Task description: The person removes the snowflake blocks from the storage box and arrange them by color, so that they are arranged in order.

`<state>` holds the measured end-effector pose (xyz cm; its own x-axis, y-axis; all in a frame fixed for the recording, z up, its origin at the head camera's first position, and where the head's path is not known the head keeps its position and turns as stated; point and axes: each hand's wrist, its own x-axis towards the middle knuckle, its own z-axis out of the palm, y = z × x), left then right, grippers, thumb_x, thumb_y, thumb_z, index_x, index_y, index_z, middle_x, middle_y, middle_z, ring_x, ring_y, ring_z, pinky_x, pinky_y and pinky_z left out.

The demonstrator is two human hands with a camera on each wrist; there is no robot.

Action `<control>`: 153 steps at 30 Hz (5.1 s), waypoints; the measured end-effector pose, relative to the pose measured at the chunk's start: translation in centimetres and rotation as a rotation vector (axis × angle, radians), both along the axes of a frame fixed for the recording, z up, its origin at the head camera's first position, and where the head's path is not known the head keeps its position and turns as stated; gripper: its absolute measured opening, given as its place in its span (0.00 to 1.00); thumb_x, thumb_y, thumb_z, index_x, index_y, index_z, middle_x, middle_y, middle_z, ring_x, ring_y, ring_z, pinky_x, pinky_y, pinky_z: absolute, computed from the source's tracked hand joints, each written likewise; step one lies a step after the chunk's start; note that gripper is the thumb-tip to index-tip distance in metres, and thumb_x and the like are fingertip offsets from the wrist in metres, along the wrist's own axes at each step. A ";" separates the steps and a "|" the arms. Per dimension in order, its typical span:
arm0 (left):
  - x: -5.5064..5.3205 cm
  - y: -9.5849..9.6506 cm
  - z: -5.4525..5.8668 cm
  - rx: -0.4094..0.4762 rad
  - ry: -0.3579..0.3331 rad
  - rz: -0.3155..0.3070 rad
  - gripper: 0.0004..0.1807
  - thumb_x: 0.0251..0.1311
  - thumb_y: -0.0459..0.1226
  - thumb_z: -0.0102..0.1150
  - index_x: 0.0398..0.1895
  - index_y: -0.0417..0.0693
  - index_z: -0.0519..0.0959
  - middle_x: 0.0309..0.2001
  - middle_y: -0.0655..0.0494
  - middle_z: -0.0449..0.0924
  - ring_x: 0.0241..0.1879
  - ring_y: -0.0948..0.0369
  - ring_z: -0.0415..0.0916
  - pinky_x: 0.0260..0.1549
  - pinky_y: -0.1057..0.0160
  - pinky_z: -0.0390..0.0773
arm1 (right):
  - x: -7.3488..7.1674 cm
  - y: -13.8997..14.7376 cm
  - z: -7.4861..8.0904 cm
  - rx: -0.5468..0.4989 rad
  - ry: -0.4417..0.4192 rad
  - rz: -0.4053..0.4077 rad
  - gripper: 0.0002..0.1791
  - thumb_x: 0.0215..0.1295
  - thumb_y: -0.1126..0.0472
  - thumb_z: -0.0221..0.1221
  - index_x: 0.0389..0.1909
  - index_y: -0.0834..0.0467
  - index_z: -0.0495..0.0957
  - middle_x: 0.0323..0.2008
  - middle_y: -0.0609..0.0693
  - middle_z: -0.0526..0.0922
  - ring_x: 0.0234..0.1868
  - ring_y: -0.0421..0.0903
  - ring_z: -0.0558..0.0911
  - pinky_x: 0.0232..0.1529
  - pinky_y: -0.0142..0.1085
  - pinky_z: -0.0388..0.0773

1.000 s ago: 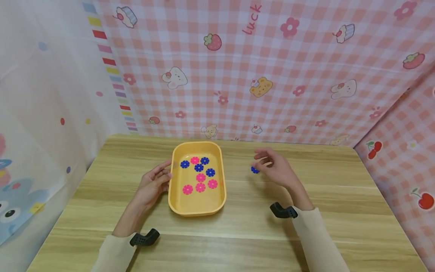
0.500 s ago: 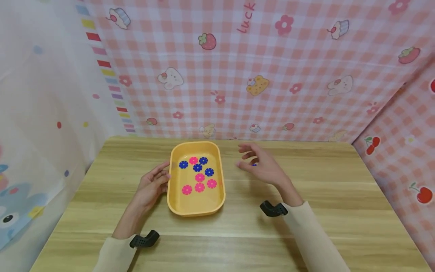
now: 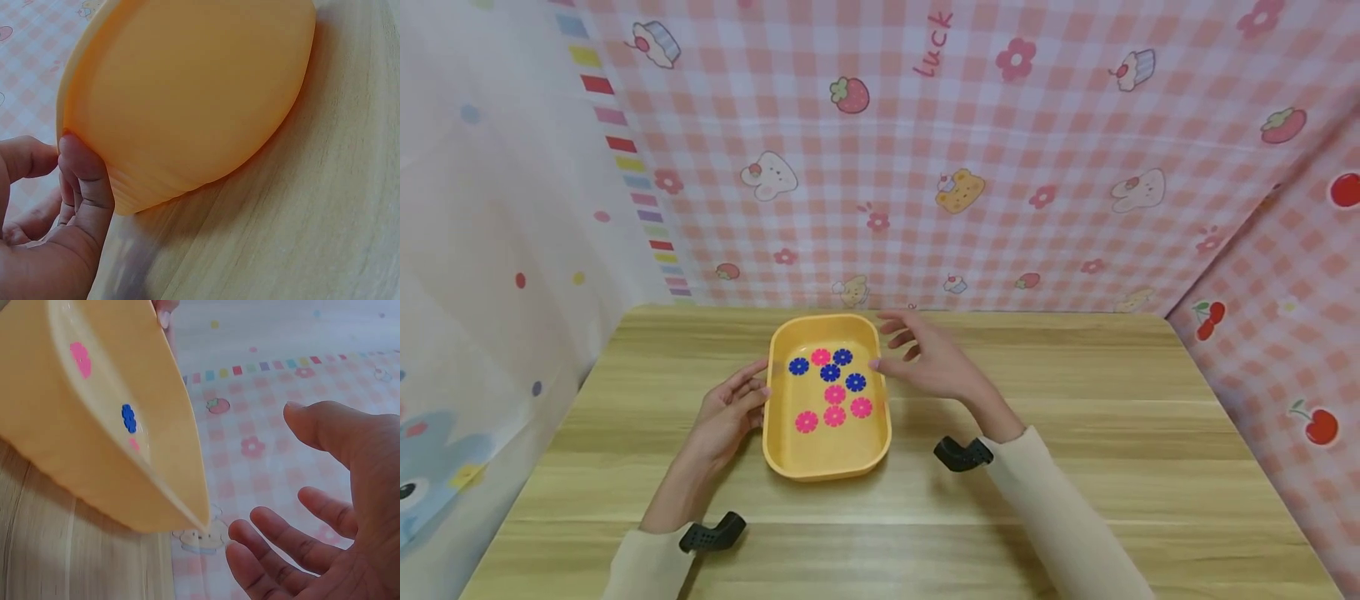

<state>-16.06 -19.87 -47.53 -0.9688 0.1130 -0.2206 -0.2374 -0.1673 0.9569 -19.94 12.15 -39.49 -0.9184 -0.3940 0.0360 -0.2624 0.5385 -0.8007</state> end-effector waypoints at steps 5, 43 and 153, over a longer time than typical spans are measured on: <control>0.1 -0.1 0.1 0.000 0.000 -0.001 0.32 0.73 0.31 0.57 0.78 0.43 0.62 0.43 0.60 0.78 0.36 0.66 0.78 0.33 0.69 0.83 | -0.6 -1.5 -0.1 0.015 0.007 0.028 0.40 0.64 0.49 0.70 0.74 0.53 0.65 0.61 0.53 0.79 0.57 0.50 0.80 0.56 0.45 0.83; 0.2 -0.1 0.5 -0.011 -0.001 -0.027 0.32 0.73 0.32 0.56 0.78 0.43 0.61 0.46 0.57 0.77 0.38 0.65 0.79 0.36 0.68 0.84 | -4.8 -9.3 -2.0 0.109 -0.193 0.111 0.38 0.63 0.46 0.70 0.72 0.50 0.68 0.54 0.51 0.83 0.47 0.45 0.84 0.46 0.36 0.83; 0.0 -0.4 -0.1 -0.008 0.047 -0.019 0.31 0.73 0.28 0.54 0.78 0.41 0.62 0.42 0.61 0.77 0.34 0.67 0.77 0.32 0.69 0.83 | 0.4 -0.1 -2.4 -0.130 -0.053 -0.090 0.06 0.70 0.57 0.65 0.41 0.54 0.81 0.36 0.50 0.86 0.35 0.50 0.84 0.40 0.51 0.85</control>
<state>-16.03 -20.30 -47.64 -0.9758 0.1301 -0.1757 -0.1951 -0.1551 0.9685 -19.59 12.08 -41.85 -0.9517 -0.3055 0.0320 -0.1737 0.4492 -0.8764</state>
